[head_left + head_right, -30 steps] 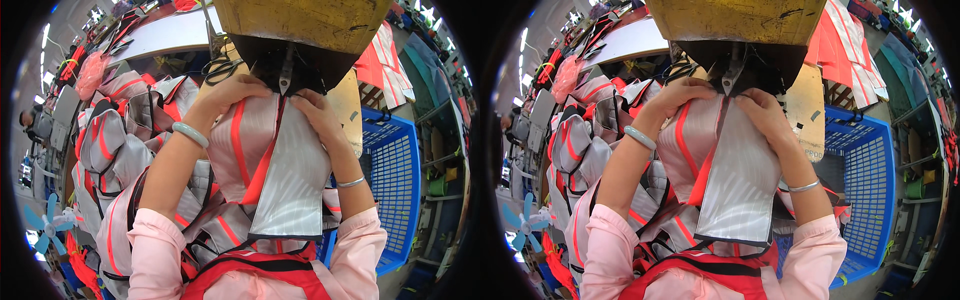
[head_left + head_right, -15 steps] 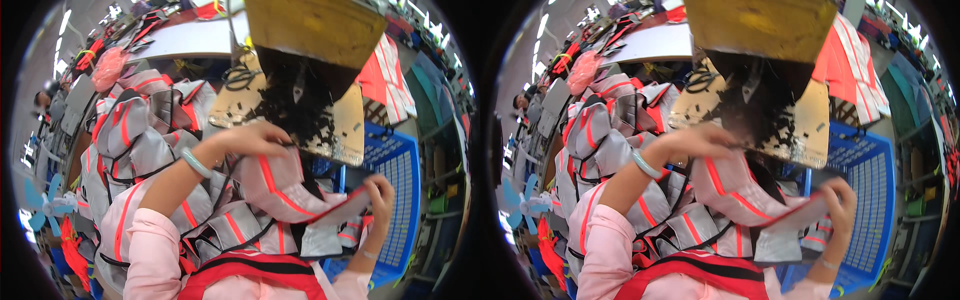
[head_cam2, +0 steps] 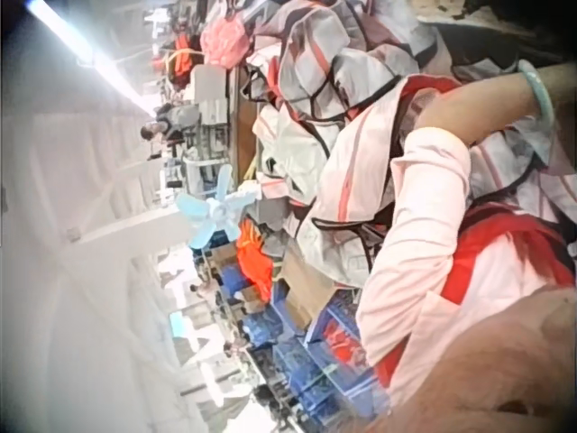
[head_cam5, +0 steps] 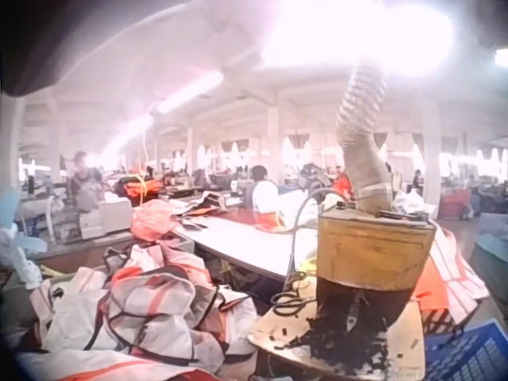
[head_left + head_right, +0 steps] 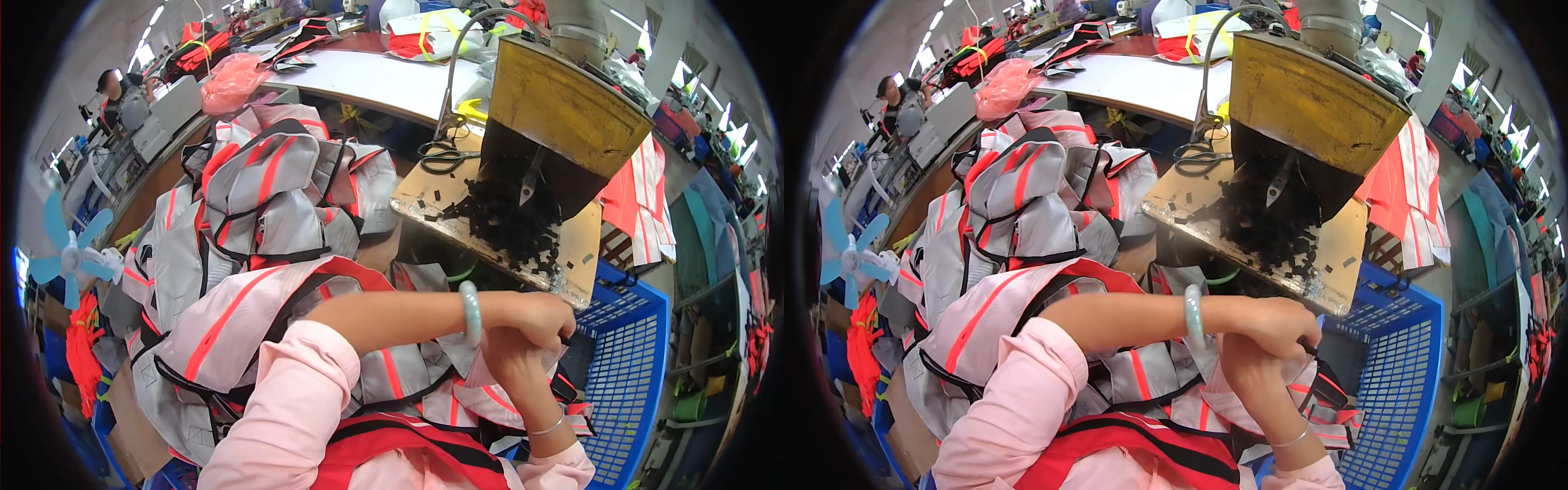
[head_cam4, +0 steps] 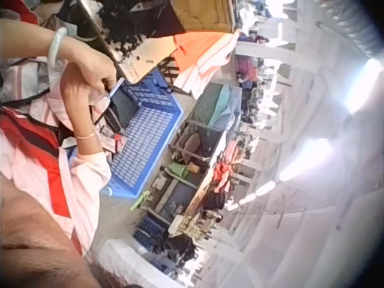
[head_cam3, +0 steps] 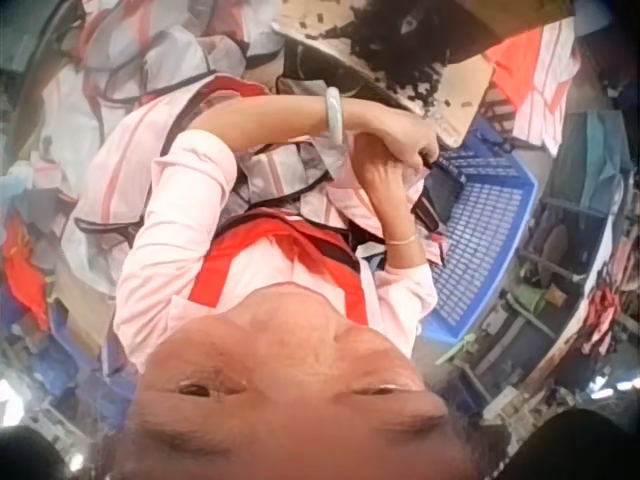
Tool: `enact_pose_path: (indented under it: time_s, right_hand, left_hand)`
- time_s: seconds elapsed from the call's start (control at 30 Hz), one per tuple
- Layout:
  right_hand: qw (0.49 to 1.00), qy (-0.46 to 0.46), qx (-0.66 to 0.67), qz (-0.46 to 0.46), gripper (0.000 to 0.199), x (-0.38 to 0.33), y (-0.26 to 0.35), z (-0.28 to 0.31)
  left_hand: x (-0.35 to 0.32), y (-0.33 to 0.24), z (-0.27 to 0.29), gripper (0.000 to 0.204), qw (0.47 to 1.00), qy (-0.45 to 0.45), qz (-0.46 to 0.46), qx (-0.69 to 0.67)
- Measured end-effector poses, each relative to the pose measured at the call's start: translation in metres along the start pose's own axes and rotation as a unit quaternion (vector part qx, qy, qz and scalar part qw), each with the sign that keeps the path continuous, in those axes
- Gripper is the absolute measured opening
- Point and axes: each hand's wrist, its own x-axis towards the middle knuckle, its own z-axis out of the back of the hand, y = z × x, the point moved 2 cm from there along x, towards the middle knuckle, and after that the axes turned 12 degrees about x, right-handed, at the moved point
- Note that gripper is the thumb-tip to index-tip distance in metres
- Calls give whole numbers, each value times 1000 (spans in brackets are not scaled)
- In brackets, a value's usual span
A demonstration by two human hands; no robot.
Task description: The person uses a sewing machine to stitch a black strap onto the edge of a grey and red fabric bag. They repeatedly pick up bags from a pile, align the strap, feed the fabric through the machine, and place the finished items into a blue basket.
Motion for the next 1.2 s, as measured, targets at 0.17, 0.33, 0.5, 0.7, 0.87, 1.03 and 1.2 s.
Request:
enact_pose_path:
  time_s: [0.17,0.33,0.5,0.7,0.87,1.03,1.2]
  right_hand:
    - [995,27,90,-41,14,1,0,8]
    - [973,-28,219,-66,13,0,-5,25]
    - [938,-9,325,-116,17,3,0,37]
    - [961,65,245,-111,28,3,-6,50]
    - [948,-45,298,-104,24,14,-26,39]
    - [889,-84,424,-152,21,46,-27,50]
    - [840,-61,507,-182,19,63,-51,38]
  left_hand:
    - [-81,34,-8,32,953,-253,134,-99]
    - [-142,43,-61,35,951,-269,153,21]
    - [-136,42,-60,29,922,-352,149,61]
    - [-138,39,-41,27,924,-335,153,108]
    - [-123,50,7,27,944,-274,113,146]
    - [-119,66,52,15,963,-261,69,19]
    - [-99,85,69,20,973,-181,140,-32]
